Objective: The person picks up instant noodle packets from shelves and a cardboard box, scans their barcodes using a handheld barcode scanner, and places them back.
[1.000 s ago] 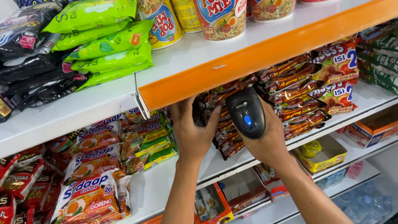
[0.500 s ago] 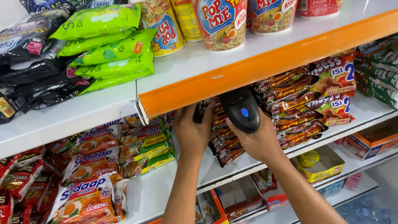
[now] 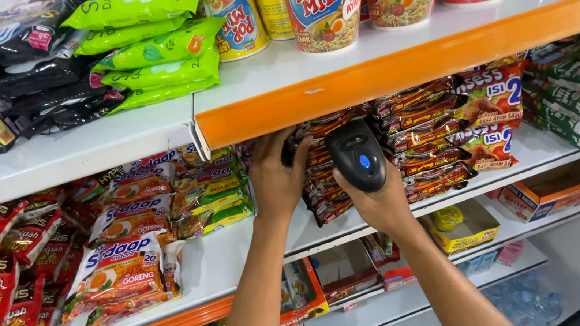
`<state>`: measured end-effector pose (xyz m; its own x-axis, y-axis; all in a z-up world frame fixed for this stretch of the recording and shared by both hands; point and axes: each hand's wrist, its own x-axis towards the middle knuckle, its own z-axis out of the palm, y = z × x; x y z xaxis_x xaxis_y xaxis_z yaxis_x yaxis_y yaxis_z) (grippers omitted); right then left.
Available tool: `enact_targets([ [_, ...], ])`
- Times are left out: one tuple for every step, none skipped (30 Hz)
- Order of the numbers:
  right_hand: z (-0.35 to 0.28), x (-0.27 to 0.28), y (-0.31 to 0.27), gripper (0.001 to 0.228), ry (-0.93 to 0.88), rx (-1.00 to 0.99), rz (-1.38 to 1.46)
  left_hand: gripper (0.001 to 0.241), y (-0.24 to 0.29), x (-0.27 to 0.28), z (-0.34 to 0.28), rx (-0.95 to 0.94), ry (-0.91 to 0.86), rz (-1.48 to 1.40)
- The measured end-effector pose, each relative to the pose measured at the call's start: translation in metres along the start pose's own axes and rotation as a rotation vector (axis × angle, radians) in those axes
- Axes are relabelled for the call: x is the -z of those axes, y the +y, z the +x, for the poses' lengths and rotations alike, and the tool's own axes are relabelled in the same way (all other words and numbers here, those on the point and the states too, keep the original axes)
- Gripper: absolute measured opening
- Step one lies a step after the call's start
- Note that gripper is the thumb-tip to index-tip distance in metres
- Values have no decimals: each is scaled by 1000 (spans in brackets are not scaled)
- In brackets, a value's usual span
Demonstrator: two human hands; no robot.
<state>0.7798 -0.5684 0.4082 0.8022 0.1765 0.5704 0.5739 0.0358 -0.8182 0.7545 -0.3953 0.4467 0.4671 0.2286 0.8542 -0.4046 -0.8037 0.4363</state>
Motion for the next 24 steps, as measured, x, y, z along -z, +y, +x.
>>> enact_targets([
  [2,0,1,24,-15,-32,22,30,2,1,2,-38,-2,18],
  [3,0,3,24,-34,-65,43,31,5,2,2,-73,-1,38],
  [3,2,5,24,-38,-69,44,31,8,3,2,-68,-2,41],
  [1,3,6,23,-41,-63,47,35,12,6,1,-38,-17,65],
  [-1,4,9,22,-43,-57,50,40,14,9,0,-8,-32,90],
  [-6,5,11,22,-44,-68,52,40,18,12,-2,-1,-40,92],
  [-12,6,13,23,-14,-116,100,49,20,15,-4,-37,-29,53],
  [-19,7,15,25,13,-168,145,58,23,19,-9,-67,-17,14],
  [-25,7,17,25,8,-183,144,58,26,22,-13,-54,-25,17],
  [-32,7,19,29,31,-175,190,57,29,25,-20,-32,-30,22],
  [-40,6,20,32,55,-167,235,55,32,30,-27,-10,-36,27],
  [-49,6,20,32,37,-191,233,55,36,37,-35,17,-40,37],
  [-57,4,19,31,40,-264,257,51,40,45,-44,46,-59,2],
  [-64,1,17,30,45,-336,280,47,44,54,-53,73,-78,-35],
  [-74,-2,13,30,31,-358,277,47,48,65,-63,98,-82,-27],
  [-84,-4,8,33,-29,-303,274,42,52,78,-75,129,-96,-46],
  [-94,-8,4,36,-89,-248,273,37,55,91,-88,161,-109,-64],
  [-105,-14,1,36,-116,-266,274,37,57,106,-103,188,-101,-48],
  [-120,-20,-1,34,-152,-301,293,30,59,122,-119,229,-124,-116],
  [-138,-26,-2,32,-194,-338,310,23,61,139,-138,275,-142,-181],
  [-156,-34,-1,32,-227,-358,312,23,62,156,-158,306,-128,-164],
  [-175,-46,0,25,-278,-381,384,18,61,172,-179,378,-134,-171],
  [-193,-56,1,18,-327,-405,455,13,60,187,-200,450,-138,-179],
  [-213,-67,0,18,-356,-427,462,13,61,203,-221,480,-126,-159],
])
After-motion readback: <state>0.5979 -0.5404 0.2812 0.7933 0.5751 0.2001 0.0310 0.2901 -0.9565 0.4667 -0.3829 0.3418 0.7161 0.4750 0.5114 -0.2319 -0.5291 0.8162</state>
